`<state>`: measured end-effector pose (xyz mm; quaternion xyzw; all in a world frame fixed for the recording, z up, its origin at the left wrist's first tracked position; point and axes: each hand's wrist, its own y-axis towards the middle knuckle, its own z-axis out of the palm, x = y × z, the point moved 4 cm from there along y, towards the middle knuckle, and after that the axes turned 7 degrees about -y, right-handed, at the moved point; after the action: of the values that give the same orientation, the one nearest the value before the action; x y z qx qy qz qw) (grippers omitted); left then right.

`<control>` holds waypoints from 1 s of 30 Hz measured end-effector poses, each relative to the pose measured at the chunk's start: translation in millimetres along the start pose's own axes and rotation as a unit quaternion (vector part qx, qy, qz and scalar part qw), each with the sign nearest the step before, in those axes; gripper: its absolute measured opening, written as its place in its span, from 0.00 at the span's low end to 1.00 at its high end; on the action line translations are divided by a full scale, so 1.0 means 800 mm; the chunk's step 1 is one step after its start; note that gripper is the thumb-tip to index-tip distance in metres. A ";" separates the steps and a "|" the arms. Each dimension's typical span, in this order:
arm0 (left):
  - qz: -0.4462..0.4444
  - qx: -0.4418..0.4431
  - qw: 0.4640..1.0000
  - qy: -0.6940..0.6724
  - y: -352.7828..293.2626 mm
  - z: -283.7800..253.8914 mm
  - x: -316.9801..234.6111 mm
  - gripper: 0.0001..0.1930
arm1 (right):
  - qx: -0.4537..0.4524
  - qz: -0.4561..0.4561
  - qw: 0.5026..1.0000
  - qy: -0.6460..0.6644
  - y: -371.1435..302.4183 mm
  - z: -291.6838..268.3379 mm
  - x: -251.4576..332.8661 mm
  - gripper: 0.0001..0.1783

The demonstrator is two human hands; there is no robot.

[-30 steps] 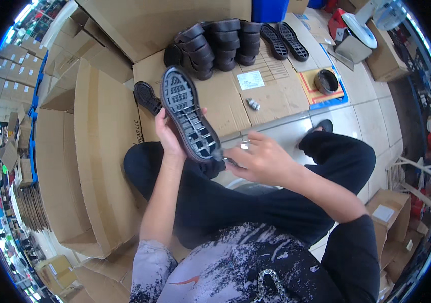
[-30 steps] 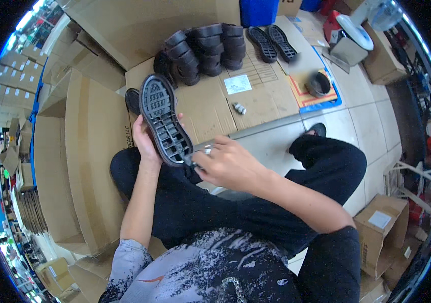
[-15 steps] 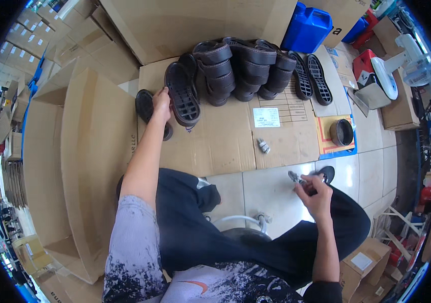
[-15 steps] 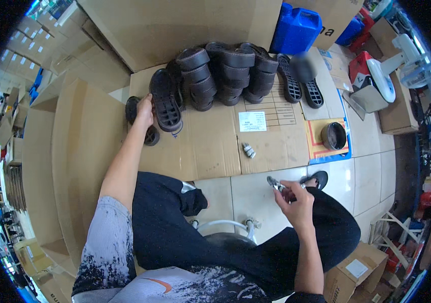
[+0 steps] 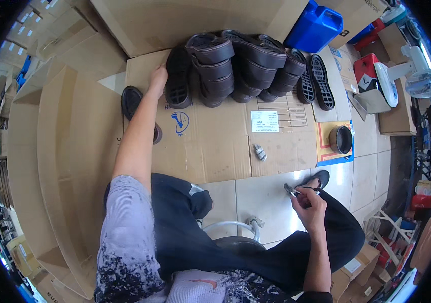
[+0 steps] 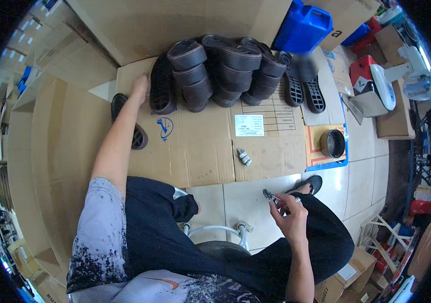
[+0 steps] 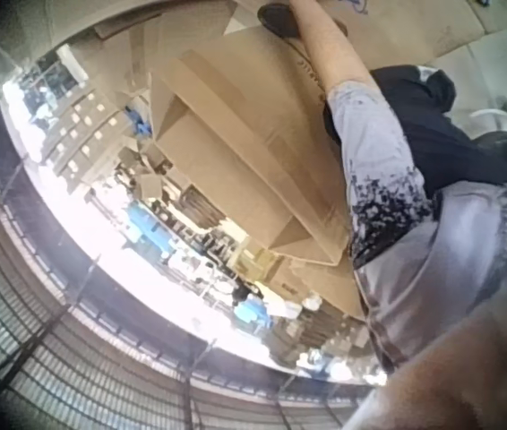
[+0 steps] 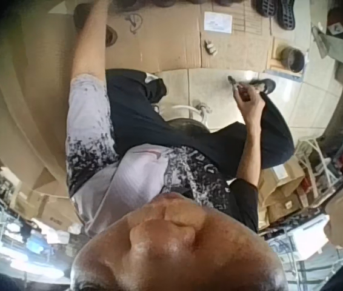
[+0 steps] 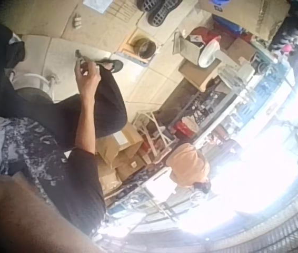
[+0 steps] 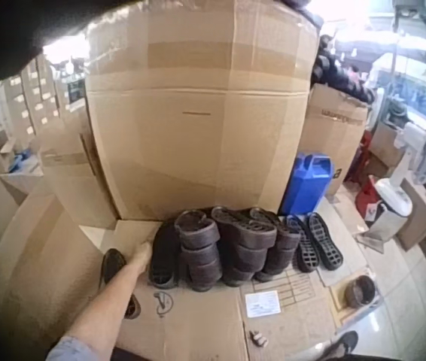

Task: Cleaning and preparing shoe soles by removing debris or imperfections with a small tool.

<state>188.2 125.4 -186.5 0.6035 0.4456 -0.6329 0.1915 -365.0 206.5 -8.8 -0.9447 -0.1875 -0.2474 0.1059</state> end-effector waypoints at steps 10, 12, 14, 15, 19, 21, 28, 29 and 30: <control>0.459 0.184 0.812 0.310 -0.377 -0.262 -0.369 0.19 | -0.018 -0.122 0.992 -0.011 -0.005 0.020 0.078 0.12; 0.453 0.122 0.844 0.262 -0.484 -0.368 -0.380 0.17 | -0.006 -0.124 0.991 0.059 -0.001 0.032 0.082 0.13; 0.522 -0.066 0.794 0.304 -0.605 -0.494 -0.368 0.16 | 0.004 -0.134 0.980 0.149 0.008 0.044 0.080 0.14; 0.561 -0.183 0.713 0.378 -0.674 -0.559 -0.359 0.16 | 0.011 -0.145 0.971 0.187 0.015 0.052 0.073 0.15; 0.389 -0.585 0.701 0.124 -0.837 -0.829 -0.153 0.13 | 0.003 -0.042 0.957 0.287 0.037 0.045 0.054 0.18; 0.255 -0.694 0.670 0.070 -0.892 -0.923 -0.006 0.15 | 0.012 -0.015 0.917 0.397 0.062 0.034 0.012 0.20; -0.307 -0.140 0.842 0.421 -0.870 -0.824 0.383 0.15 | 0.006 0.016 0.940 0.341 0.084 -0.026 0.033 0.25; -0.320 -0.120 0.857 0.387 -0.856 -0.806 0.411 0.16 | -0.002 0.011 0.941 0.337 0.078 -0.031 0.040 0.25; -0.257 -0.099 0.902 0.333 -0.843 -0.797 0.440 0.19 | -0.001 0.022 0.945 0.325 0.072 -0.029 0.047 0.26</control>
<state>-29.2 1093.8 -210.7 0.6216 0.6831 -0.3752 -0.0788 -321.2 158.9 23.5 -0.8171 -0.1215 -0.5388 0.1654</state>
